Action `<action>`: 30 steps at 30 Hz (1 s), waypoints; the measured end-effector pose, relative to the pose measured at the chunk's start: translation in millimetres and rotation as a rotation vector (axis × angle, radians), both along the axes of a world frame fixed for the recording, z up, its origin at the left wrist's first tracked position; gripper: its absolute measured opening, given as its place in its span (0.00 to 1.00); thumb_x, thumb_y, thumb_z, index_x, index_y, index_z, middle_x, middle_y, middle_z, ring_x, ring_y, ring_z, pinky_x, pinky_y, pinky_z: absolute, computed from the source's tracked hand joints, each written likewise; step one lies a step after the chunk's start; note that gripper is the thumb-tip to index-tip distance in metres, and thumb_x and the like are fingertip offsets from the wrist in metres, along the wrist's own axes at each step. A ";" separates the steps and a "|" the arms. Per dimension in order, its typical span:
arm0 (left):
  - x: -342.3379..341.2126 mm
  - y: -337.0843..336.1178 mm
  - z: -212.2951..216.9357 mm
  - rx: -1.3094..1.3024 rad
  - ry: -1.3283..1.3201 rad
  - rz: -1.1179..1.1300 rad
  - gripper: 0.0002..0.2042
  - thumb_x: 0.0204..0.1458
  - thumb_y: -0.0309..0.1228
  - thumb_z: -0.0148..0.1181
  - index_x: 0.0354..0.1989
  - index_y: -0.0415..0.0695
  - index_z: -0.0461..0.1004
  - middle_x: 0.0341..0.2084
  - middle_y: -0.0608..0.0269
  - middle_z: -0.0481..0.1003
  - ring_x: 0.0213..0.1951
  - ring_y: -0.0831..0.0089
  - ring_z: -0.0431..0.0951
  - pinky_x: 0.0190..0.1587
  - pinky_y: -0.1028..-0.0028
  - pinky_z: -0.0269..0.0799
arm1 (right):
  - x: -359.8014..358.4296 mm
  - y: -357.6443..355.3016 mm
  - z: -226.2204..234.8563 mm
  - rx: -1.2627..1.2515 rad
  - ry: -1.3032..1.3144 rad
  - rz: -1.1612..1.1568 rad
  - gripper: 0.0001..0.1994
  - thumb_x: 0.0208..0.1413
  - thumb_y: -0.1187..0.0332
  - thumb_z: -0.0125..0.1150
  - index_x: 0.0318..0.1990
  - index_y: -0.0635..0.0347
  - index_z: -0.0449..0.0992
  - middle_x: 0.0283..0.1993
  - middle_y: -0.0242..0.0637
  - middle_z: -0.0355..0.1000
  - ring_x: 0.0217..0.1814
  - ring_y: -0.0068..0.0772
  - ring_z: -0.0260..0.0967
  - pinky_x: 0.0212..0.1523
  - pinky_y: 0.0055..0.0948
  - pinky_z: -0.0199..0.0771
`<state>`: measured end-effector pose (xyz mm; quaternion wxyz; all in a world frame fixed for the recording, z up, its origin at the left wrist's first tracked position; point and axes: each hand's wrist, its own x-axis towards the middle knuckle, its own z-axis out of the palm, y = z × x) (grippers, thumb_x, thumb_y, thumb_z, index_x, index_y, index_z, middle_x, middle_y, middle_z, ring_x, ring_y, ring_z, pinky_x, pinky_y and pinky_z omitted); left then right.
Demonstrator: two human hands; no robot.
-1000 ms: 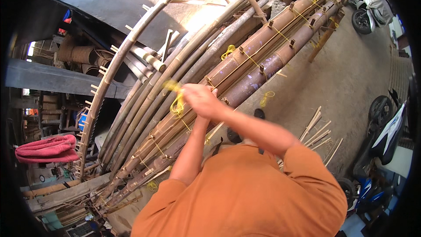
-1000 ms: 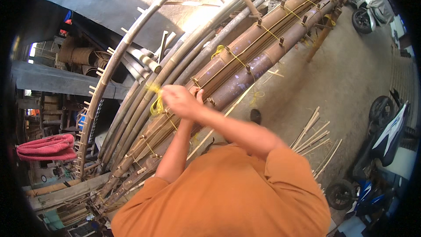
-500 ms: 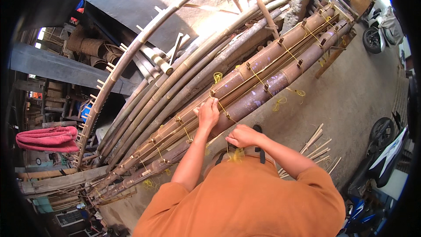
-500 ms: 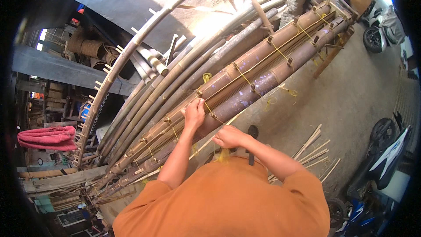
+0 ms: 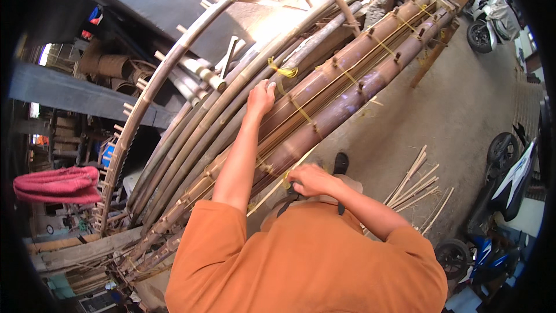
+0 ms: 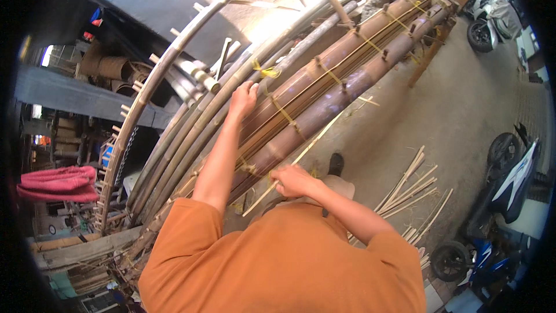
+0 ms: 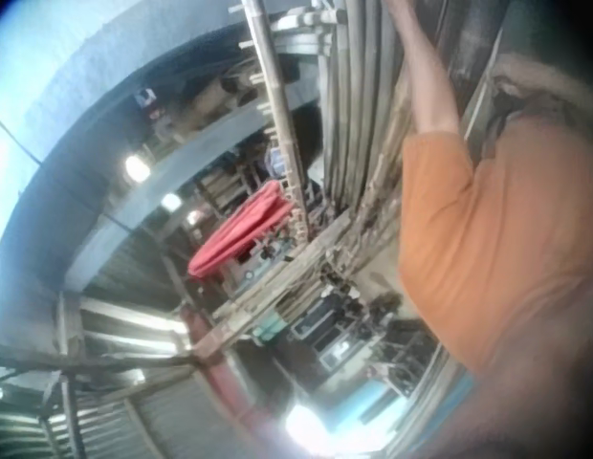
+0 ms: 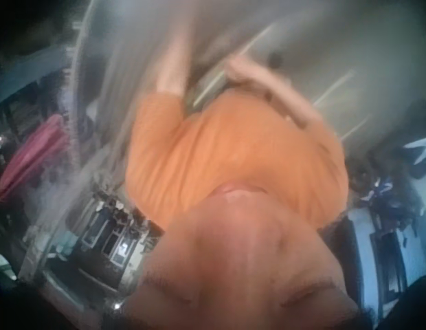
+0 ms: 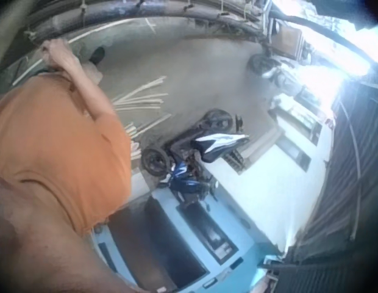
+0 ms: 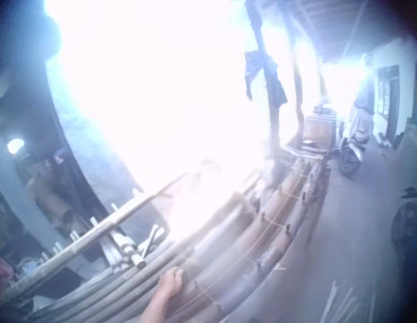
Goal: The person repeatedly picks up thin bamboo sticks from the floor and secures them to a curved bamboo rack using yellow string. They wrap the string around the sticks and the rack, then tie knots to hold them in place.
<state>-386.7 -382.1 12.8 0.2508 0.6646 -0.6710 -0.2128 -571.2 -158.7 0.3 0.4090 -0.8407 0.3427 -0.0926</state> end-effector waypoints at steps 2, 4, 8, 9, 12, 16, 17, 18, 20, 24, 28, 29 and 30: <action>35.3 44.8 19.8 -0.087 -0.066 0.065 0.16 0.61 0.38 0.46 0.44 0.40 0.75 0.38 0.42 0.78 0.43 0.44 0.77 0.46 0.53 0.71 | 27.9 27.1 -25.0 0.550 -0.327 -0.024 0.13 0.58 0.65 0.56 0.48 0.59 0.74 0.44 0.41 0.74 0.47 0.37 0.72 0.50 0.37 0.70; 78.7 92.4 38.2 -0.104 -0.077 0.111 0.16 0.61 0.38 0.47 0.45 0.39 0.75 0.39 0.42 0.78 0.44 0.45 0.77 0.47 0.55 0.72 | 54.2 51.5 -20.3 1.151 -0.562 -0.254 0.14 0.65 0.59 0.51 0.48 0.58 0.73 0.42 0.33 0.74 0.44 0.25 0.71 0.48 0.29 0.72; 124.3 181.4 4.2 0.286 -0.043 -0.191 0.16 0.56 0.37 0.57 0.50 0.43 0.76 0.42 0.44 0.79 0.47 0.50 0.78 0.53 0.60 0.69 | 101.1 44.5 -10.3 1.371 -1.381 -1.071 0.13 0.66 0.59 0.50 0.45 0.58 0.73 0.38 0.29 0.74 0.38 0.21 0.70 0.42 0.28 0.72; 95.9 198.7 12.9 0.190 -0.224 -0.060 0.15 0.56 0.40 0.58 0.46 0.45 0.77 0.42 0.46 0.79 0.48 0.52 0.78 0.58 0.48 0.58 | 109.8 32.0 -4.1 1.263 -1.433 -1.209 0.12 0.67 0.60 0.47 0.43 0.56 0.73 0.36 0.29 0.73 0.37 0.21 0.68 0.42 0.26 0.71; 81.4 203.3 6.6 0.148 -0.238 0.027 0.15 0.56 0.41 0.57 0.46 0.46 0.75 0.37 0.50 0.79 0.43 0.52 0.78 0.58 0.47 0.53 | 133.1 10.6 60.1 0.543 -1.304 -0.877 0.12 0.67 0.65 0.44 0.40 0.62 0.74 0.34 0.32 0.72 0.35 0.20 0.68 0.37 0.25 0.70; 105.8 213.2 -48.0 -0.154 -0.035 0.072 0.16 0.56 0.39 0.57 0.49 0.44 0.72 0.42 0.48 0.76 0.46 0.53 0.75 0.55 0.50 0.58 | 165.1 -1.6 175.7 -0.228 -0.645 -0.200 0.15 0.66 0.62 0.46 0.35 0.67 0.72 0.31 0.44 0.72 0.34 0.46 0.71 0.41 0.32 0.71; 91.9 210.3 -31.0 -0.204 0.102 0.027 0.17 0.56 0.38 0.57 0.50 0.43 0.71 0.44 0.47 0.75 0.48 0.53 0.74 0.54 0.51 0.60 | 173.1 -15.1 172.9 -0.176 -0.622 -0.126 0.16 0.66 0.61 0.46 0.35 0.66 0.73 0.32 0.45 0.72 0.36 0.49 0.70 0.44 0.34 0.70; 72.9 203.7 -13.6 -0.186 0.234 -0.001 0.17 0.56 0.37 0.57 0.51 0.43 0.70 0.46 0.46 0.74 0.49 0.53 0.74 0.53 0.52 0.61 | 183.0 -30.9 161.4 -0.124 -0.598 -0.052 0.16 0.66 0.60 0.46 0.36 0.64 0.73 0.33 0.46 0.73 0.38 0.52 0.70 0.46 0.35 0.70; 55.0 198.0 14.9 -0.182 0.364 0.024 0.19 0.55 0.36 0.57 0.53 0.42 0.69 0.49 0.44 0.72 0.52 0.53 0.72 0.52 0.54 0.64 | 199.2 -63.4 128.0 -0.180 -0.486 0.157 0.21 0.67 0.52 0.42 0.39 0.57 0.78 0.38 0.48 0.76 0.44 0.51 0.72 0.57 0.44 0.64; 92.2 198.5 -8.0 0.110 0.007 0.055 0.15 0.62 0.42 0.48 0.46 0.47 0.76 0.39 0.46 0.78 0.45 0.44 0.76 0.49 0.47 0.60 | 178.8 -130.6 74.7 -0.400 0.528 -0.195 0.35 0.65 0.39 0.33 0.50 0.62 0.78 0.53 0.53 0.73 0.64 0.49 0.64 0.69 0.62 0.40; 86.7 202.5 -6.2 0.014 0.035 0.054 0.14 0.63 0.40 0.46 0.43 0.48 0.78 0.34 0.49 0.79 0.40 0.48 0.78 0.50 0.46 0.55 | 149.5 -122.4 71.8 0.706 -0.692 -0.161 0.26 0.66 0.48 0.45 0.35 0.65 0.76 0.29 0.39 0.73 0.34 0.30 0.69 0.48 0.37 0.68; 87.1 205.4 -7.9 -0.012 0.028 0.077 0.14 0.63 0.40 0.46 0.44 0.49 0.78 0.33 0.50 0.79 0.40 0.50 0.78 0.51 0.47 0.54 | 134.9 -105.4 94.4 0.871 -0.958 -0.098 0.25 0.66 0.49 0.47 0.29 0.65 0.73 0.23 0.34 0.70 0.26 0.27 0.65 0.41 0.33 0.70; 97.8 207.6 -34.5 -0.026 0.061 0.142 0.14 0.63 0.41 0.46 0.44 0.51 0.77 0.32 0.53 0.79 0.41 0.53 0.78 0.52 0.48 0.54 | 115.9 -74.9 138.1 0.562 -0.844 0.088 0.24 0.66 0.51 0.47 0.27 0.65 0.70 0.22 0.37 0.68 0.25 0.30 0.60 0.39 0.36 0.69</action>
